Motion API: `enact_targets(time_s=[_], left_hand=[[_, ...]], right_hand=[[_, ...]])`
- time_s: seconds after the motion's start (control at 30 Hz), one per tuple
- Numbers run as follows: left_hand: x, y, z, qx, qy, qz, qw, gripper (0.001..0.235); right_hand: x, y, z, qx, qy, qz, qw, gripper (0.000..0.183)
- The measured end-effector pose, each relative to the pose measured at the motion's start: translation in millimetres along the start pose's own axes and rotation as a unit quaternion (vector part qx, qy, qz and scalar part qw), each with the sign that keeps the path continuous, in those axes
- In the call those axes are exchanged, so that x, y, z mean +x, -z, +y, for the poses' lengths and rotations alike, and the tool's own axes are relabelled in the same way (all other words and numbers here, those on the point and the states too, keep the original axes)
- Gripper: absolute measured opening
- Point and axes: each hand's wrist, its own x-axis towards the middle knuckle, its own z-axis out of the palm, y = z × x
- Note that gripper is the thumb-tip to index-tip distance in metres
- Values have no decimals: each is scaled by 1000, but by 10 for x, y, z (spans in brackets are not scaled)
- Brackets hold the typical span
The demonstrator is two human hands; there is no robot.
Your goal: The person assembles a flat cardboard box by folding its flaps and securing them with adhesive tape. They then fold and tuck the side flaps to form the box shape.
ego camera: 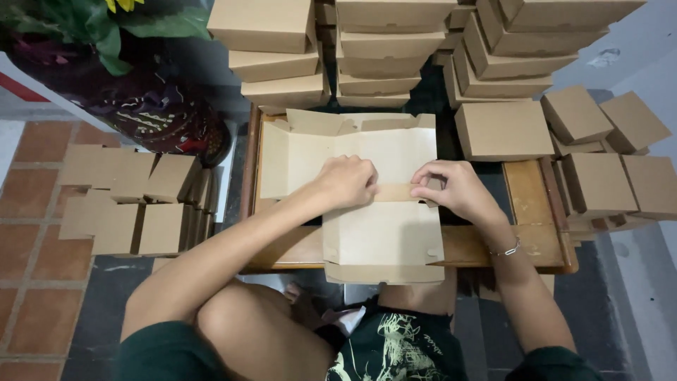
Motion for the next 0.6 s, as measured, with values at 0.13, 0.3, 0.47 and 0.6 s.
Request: enact_targets(time_s=[0.13,0.3,0.47,0.6], left_hand=[[3,32,-18,-10,3,-7,1000,16],[13,39,-30,-20,3,-4,1000,14],[15,57,-33,-17,9,4,1000,13],[56,32,-78,-2,15,5,1000,17]], right_hand=[[57,-20,110,-24,13,-14,1000,20],[109,-29,184,-54,17,-30,998,24],[147,-30,185,-58,-1,-69,996,25],[185,-36,136,-58,-32,-89,994,28]])
